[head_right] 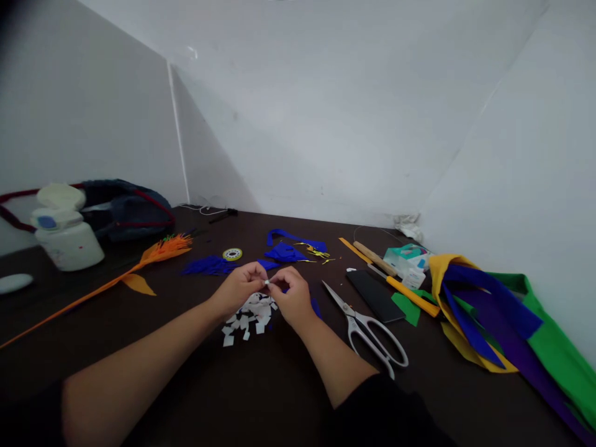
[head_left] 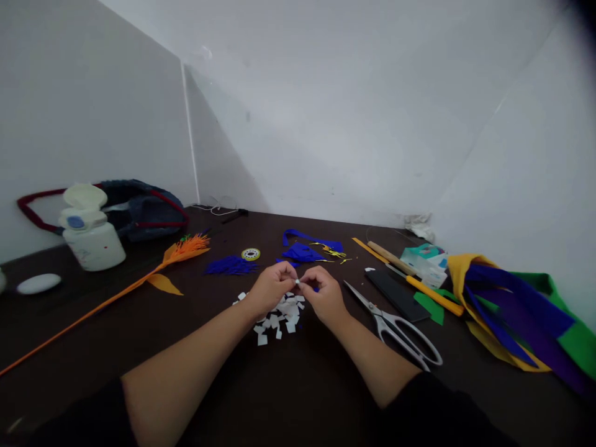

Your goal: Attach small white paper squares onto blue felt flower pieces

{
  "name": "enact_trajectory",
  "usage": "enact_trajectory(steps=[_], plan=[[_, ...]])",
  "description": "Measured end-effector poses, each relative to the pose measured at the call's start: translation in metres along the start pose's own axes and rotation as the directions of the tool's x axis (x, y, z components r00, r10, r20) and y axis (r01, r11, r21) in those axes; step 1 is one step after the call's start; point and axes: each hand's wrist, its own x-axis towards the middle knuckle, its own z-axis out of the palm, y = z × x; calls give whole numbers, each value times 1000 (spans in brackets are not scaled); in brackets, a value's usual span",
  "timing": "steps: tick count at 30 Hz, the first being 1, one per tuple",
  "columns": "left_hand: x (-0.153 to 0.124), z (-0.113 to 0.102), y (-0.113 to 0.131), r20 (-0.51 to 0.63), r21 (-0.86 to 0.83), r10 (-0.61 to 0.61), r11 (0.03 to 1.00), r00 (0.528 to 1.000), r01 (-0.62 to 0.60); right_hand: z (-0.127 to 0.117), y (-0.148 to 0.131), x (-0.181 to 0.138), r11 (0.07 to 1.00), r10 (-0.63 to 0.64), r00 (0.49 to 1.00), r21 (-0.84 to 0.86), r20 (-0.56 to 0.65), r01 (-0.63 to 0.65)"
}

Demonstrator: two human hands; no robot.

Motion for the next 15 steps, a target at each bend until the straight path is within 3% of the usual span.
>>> enact_trajectory(steps=[6, 10, 15], plan=[[4, 9, 9, 66, -69, -42, 997, 997, 47, -3, -5, -9, 999, 36, 997, 1, -63, -36], [2, 10, 9, 100, -126, -132, 981, 986, 145, -1, -9, -12, 997, 44, 997, -61, -62, -47], [-7, 7, 9, 90, -271, -148, 948, 985, 167, 1, -14, -11, 997, 46, 997, -64, -64, -50]])
